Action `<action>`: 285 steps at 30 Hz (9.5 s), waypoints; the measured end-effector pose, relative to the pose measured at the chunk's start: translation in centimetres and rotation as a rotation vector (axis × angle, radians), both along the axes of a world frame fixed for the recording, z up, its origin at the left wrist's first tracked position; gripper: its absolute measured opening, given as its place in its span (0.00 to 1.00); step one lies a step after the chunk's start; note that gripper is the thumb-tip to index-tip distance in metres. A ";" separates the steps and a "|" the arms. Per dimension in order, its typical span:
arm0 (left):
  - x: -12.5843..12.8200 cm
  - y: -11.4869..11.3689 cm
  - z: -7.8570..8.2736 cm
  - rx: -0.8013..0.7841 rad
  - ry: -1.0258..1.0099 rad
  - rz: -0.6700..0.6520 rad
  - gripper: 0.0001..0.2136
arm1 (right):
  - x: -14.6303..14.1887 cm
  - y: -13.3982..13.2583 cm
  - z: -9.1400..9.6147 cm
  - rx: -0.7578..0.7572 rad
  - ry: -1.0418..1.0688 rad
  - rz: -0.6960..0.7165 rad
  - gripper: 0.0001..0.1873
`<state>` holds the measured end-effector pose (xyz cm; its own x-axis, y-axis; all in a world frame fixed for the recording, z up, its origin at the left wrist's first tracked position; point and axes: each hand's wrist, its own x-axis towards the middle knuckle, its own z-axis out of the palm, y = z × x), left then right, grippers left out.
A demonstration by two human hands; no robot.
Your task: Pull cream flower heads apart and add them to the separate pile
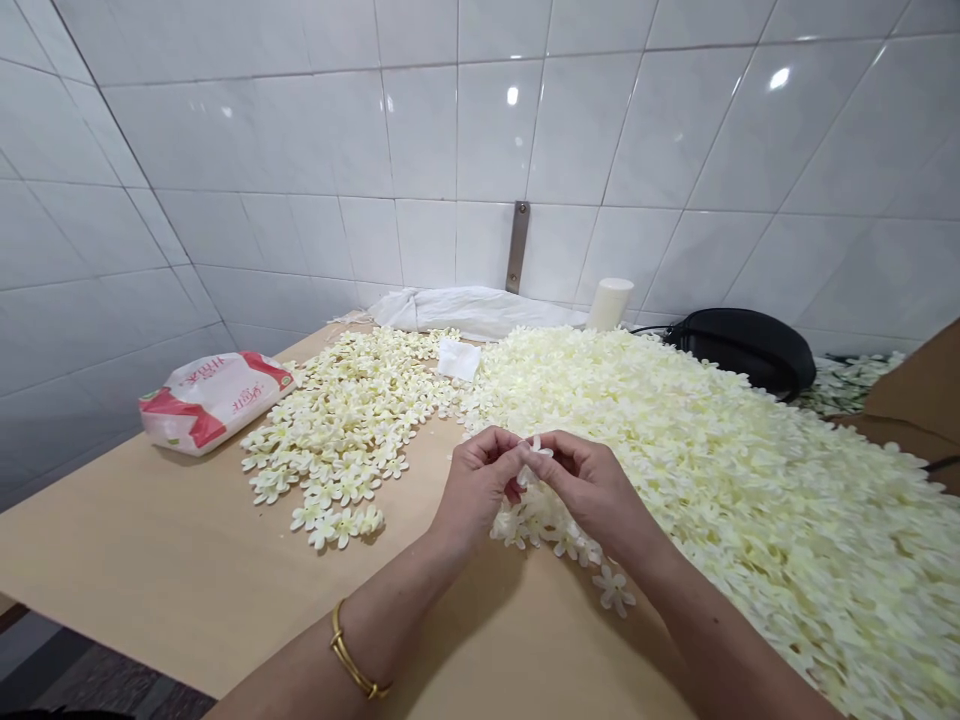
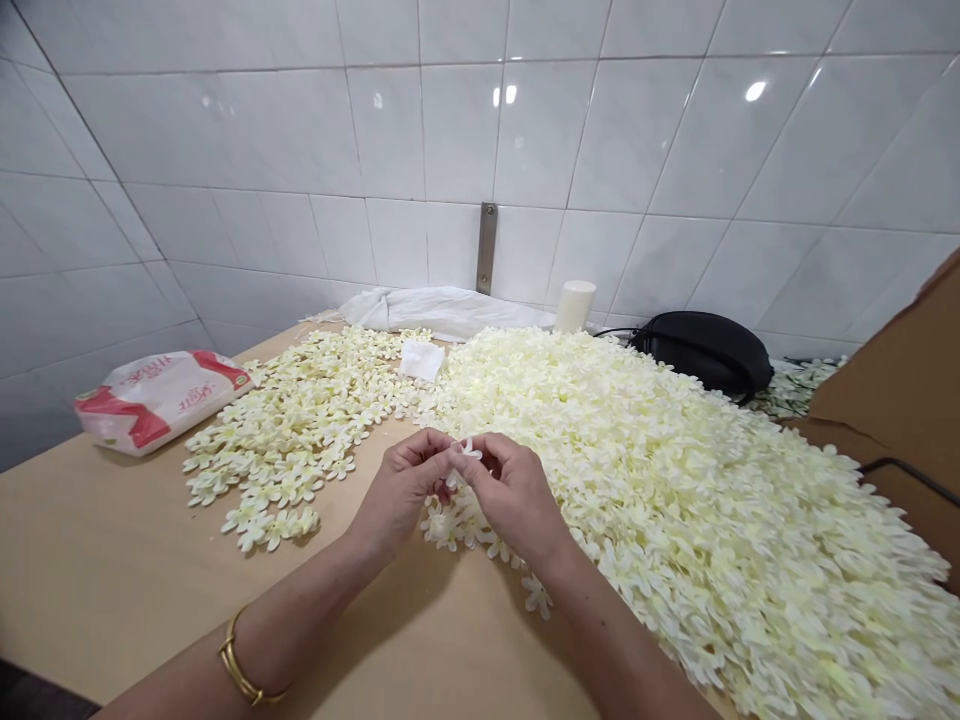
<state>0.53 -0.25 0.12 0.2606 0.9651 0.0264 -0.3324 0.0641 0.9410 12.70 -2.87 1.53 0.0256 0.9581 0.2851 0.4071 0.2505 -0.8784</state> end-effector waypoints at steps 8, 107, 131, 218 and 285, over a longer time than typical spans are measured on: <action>0.2 0.2 -0.4 -0.141 -0.135 -0.134 0.13 | 0.1 0.3 -0.5 -0.061 0.088 -0.061 0.12; -0.1 0.5 -0.2 -0.222 -0.153 -0.091 0.10 | 0.1 0.3 -0.4 -0.164 0.215 0.032 0.18; -0.1 0.3 0.1 -0.158 -0.099 -0.019 0.12 | -0.1 0.3 -0.4 -0.120 0.221 0.060 0.11; -1.2 1.8 0.2 -0.011 -0.009 0.266 0.08 | -1.0 -0.3 -1.5 0.554 -0.737 -0.149 0.14; -13.2 -6.5 -3.2 0.665 1.126 0.301 0.11 | -4.2 -1.1 -3.1 0.833 -1.012 0.260 0.10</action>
<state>-12.64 -6.78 -3.08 0.2320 0.8760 0.4229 0.7180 -0.4476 0.5331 8.46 -3.93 -1.61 -0.6982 0.4351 0.5685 0.6433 0.7298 0.2314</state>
